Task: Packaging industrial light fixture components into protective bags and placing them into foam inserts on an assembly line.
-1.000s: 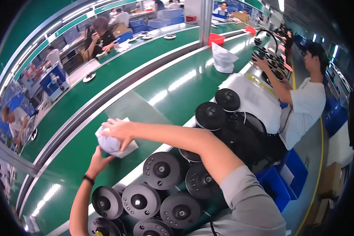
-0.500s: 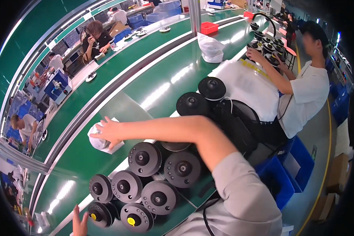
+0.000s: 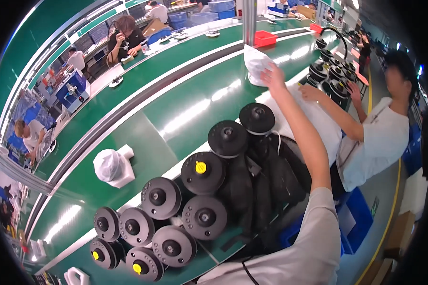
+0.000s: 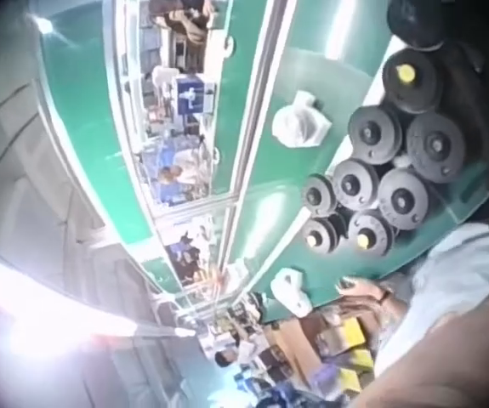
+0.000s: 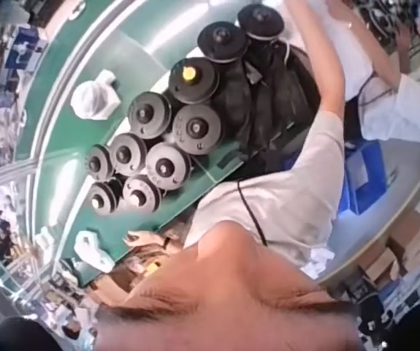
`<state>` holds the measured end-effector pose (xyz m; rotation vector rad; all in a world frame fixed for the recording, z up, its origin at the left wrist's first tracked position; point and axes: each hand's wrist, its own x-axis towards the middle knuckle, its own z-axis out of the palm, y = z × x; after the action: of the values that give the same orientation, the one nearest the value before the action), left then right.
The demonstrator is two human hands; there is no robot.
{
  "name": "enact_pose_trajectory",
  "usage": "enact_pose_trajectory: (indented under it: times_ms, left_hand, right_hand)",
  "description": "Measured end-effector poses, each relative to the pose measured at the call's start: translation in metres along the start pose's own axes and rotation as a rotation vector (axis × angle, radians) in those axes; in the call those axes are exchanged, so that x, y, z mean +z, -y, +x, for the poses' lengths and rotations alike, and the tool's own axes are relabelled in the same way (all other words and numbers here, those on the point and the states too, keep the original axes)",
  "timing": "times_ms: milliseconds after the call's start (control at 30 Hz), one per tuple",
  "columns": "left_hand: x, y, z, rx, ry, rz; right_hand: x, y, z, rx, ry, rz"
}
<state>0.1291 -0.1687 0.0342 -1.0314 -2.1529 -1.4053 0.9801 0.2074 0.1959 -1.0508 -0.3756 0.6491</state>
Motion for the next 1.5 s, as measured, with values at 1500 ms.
enact_pose_trajectory:
  times_ms: [1500]
  left_hand:
    - [0.004, -0.185, 0.136, 0.25, -0.079, -0.268]
  right_hand:
    - [0.239, 0.028, -0.207, 0.573, 1.097, 0.602]
